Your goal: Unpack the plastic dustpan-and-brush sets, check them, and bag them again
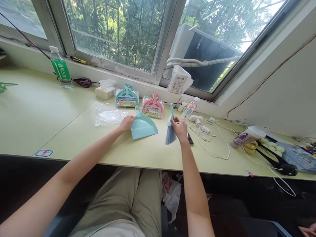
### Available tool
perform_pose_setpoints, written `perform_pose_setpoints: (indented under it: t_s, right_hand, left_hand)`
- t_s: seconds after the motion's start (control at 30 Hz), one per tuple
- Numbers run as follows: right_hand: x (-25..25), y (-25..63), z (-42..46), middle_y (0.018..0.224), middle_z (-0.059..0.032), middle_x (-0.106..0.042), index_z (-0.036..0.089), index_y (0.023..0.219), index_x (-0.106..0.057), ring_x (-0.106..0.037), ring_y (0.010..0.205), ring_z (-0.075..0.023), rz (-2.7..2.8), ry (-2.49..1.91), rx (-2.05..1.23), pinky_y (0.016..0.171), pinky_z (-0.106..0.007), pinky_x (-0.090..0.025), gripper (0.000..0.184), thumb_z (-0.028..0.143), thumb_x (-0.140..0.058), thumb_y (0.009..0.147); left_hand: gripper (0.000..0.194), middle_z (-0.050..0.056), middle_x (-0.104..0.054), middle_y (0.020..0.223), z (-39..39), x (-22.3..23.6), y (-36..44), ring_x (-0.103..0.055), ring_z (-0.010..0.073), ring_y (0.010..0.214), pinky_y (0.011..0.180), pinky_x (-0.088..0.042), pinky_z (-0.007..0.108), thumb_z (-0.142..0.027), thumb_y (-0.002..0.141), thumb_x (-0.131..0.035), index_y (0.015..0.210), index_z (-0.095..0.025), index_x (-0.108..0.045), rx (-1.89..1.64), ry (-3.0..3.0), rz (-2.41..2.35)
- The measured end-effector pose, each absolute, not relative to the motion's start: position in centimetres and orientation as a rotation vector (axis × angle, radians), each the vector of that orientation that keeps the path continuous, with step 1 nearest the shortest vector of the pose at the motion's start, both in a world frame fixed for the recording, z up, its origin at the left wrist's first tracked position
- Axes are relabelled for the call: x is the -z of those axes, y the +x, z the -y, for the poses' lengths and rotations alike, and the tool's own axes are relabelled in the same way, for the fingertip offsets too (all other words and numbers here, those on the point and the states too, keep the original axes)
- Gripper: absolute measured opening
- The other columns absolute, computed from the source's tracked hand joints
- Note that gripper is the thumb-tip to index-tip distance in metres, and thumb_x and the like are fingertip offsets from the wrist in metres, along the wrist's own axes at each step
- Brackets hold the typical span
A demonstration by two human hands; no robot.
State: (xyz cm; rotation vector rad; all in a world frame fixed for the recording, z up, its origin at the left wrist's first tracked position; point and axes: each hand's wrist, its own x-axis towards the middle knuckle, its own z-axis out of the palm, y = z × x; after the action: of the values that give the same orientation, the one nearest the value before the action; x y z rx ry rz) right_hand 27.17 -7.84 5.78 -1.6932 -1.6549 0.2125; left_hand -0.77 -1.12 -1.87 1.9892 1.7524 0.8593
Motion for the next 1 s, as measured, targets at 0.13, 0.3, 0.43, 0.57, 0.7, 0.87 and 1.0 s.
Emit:
perform_pose_setpoints:
  t_s: [0.13, 0.3, 0.43, 0.57, 0.7, 0.87, 1.0]
  right_hand:
    - [-4.7, 28.7, 8.4, 0.094, -0.0105, -0.071, 0.019, 0.086, -0.067, -0.064, 0.093, -0.0264, 1.837, -2.257, 0.087, 0.076, -0.032, -0.043, 0.025, 0.041, -0.055, 0.081]
    - [-0.9, 27.5, 8.4, 0.107, -0.0167, -0.069, 0.016, 0.099, -0.069, -0.065, 0.102, -0.0295, 2.053, -2.435, 0.075, 0.079, -0.035, -0.045, 0.03, 0.037, -0.05, 0.089]
    - [0.1, 26.7, 7.9, 0.115, -0.0178, -0.065, 0.015, 0.106, -0.067, -0.065, 0.103, -0.0303, 2.058, -2.405, 0.152, 0.08, -0.037, -0.046, 0.036, 0.042, -0.05, 0.09]
    - [-0.3, 26.7, 7.4, 0.116, -0.0169, -0.065, 0.016, 0.108, -0.068, -0.065, 0.104, -0.029, 2.04, -2.417, 0.119, 0.08, -0.036, -0.046, 0.038, 0.044, -0.054, 0.088]
    - [-1.2, 27.4, 7.2, 0.103, -0.0146, -0.07, 0.016, 0.094, -0.073, -0.065, 0.101, -0.0295, 2.036, -2.485, 0.015, 0.078, -0.034, -0.044, 0.029, 0.038, -0.062, 0.079]
    - [-2.6, 27.1, 7.9, 0.104, -0.0119, -0.07, 0.018, 0.09, -0.073, -0.064, 0.098, -0.0266, 1.981, -2.341, 0.075, 0.076, -0.032, -0.042, 0.026, 0.037, -0.062, 0.077]
    - [-2.7, 24.4, 7.9, 0.11, -0.0079, -0.067, 0.021, 0.093, -0.07, -0.061, 0.104, -0.023, 2.115, -2.072, 0.115, 0.08, -0.029, -0.042, 0.024, 0.039, -0.06, 0.081]
  left_hand:
    - [0.038, 0.015, -0.07, 0.096, 1.5, 1.9, -0.8, -0.062, 0.0253, 0.091, 0.07, -0.04, 0.03, -0.029, 0.093, -0.037, 0.08, -0.015, -0.07, -0.739, 2.098, -1.785]
    - [0.041, 0.017, -0.07, 0.088, 2.1, 1.7, -0.9, -0.066, 0.0284, 0.088, 0.071, -0.042, 0.032, -0.032, 0.092, -0.037, 0.082, -0.014, -0.072, -0.46, 2.381, -1.879]
    - [0.046, 0.018, -0.07, 0.084, 2.3, 1.3, -1.5, -0.066, 0.029, 0.086, 0.068, -0.042, 0.033, -0.039, 0.093, -0.035, 0.081, -0.015, -0.072, -0.464, 2.415, -1.904]
    - [0.039, 0.015, -0.069, 0.076, 2.2, 1.2, -1.6, -0.066, 0.0273, 0.083, 0.066, -0.041, 0.031, -0.035, 0.09, -0.04, 0.074, -0.017, -0.071, -0.475, 2.394, -1.912]
    - [0.035, 0.016, -0.068, 0.076, 2.3, 1.6, -1.2, -0.066, 0.0288, 0.081, 0.066, -0.041, 0.033, -0.028, 0.088, -0.04, 0.076, -0.016, -0.071, -0.487, 2.377, -1.862]
    - [0.037, 0.016, -0.067, 0.081, 3.2, 2.0, 0.3, -0.065, 0.0283, 0.081, 0.068, -0.041, 0.033, -0.029, 0.092, -0.038, 0.077, -0.015, -0.07, -0.456, 2.445, -1.739]
    - [0.036, 0.011, -0.069, 0.088, 4.3, 2.4, 1.6, -0.065, 0.023, 0.083, 0.071, -0.042, 0.03, -0.029, 0.096, -0.035, 0.088, -0.018, -0.068, -0.426, 2.706, -1.399]
